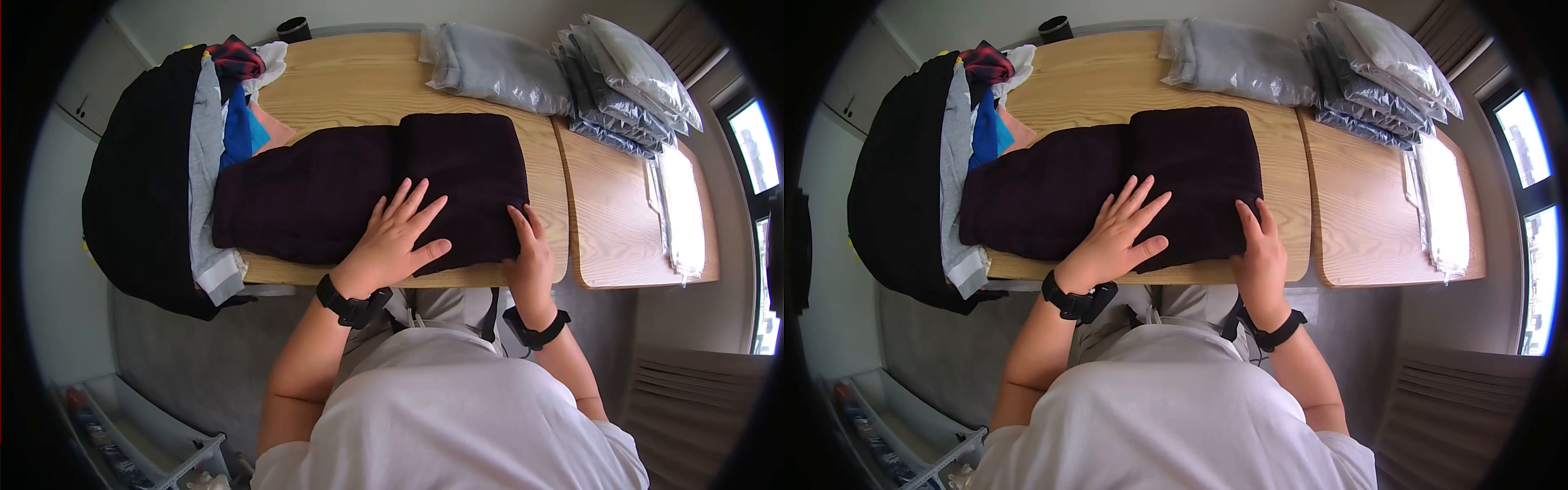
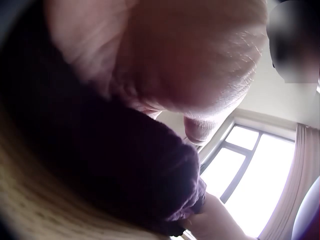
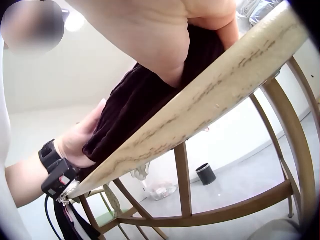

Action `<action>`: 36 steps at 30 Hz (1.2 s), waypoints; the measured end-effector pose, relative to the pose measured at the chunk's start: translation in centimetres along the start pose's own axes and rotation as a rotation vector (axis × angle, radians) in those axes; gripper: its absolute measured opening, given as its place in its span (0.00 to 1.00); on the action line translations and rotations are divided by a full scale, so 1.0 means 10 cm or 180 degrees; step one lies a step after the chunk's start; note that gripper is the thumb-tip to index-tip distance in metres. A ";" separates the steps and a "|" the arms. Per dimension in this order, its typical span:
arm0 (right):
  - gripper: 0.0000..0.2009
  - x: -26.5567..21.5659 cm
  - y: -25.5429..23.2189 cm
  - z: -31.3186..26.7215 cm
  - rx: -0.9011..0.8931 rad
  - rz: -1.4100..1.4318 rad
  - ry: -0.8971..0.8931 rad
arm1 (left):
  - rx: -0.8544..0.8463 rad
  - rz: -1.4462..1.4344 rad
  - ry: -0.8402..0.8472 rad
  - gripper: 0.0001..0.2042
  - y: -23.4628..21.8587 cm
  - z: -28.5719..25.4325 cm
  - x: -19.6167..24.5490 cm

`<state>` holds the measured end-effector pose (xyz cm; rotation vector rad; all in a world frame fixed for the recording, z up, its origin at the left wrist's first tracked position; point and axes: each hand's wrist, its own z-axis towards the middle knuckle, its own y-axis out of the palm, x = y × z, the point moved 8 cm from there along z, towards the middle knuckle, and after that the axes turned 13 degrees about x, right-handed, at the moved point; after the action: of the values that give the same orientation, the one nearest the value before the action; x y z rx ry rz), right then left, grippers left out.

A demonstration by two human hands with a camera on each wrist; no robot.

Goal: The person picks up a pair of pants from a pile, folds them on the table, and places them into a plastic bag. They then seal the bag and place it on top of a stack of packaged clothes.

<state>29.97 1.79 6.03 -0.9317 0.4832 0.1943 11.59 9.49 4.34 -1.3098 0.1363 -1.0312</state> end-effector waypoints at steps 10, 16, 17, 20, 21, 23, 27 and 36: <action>0.31 -0.24 -0.16 0.12 0.0372 -0.0074 -0.0841 | 0.0803 -0.2466 -0.0778 0.37 -0.21 -0.02 -0.22; 0.13 0.84 -0.14 -0.06 0.1370 0.3339 0.2755 | 0.0687 -0.2023 -0.0422 0.26 -0.18 -0.02 -0.14; 0.18 0.90 -0.11 -0.09 0.1339 0.3632 0.2819 | 0.0492 -0.1233 -0.0069 0.23 -0.14 -0.02 -0.05; 0.17 1.10 -0.03 -0.28 0.1180 0.4087 0.3536 | 0.0348 -0.0205 0.0255 0.18 -0.03 -0.04 0.12; 0.17 1.19 -0.09 -0.31 0.1229 0.4047 0.3524 | 0.0311 0.0069 0.0216 0.18 -0.01 -0.03 0.14; 0.16 1.20 -0.02 -0.42 0.0483 0.4464 0.4148 | 0.0255 0.0369 0.0179 0.19 0.01 -0.02 0.15; 0.14 0.99 -0.42 -0.44 -0.1189 0.1549 0.3414 | 0.0144 0.0322 0.0138 0.19 0.03 -0.01 0.12; 0.08 0.60 -0.45 0.43 0.0806 -0.1046 0.0062 | 0.0006 0.0306 0.0068 0.20 0.04 -0.01 0.11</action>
<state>38.19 2.32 8.51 -0.7518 0.3563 -0.1711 12.39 8.59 4.48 -1.2787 0.2125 -0.9636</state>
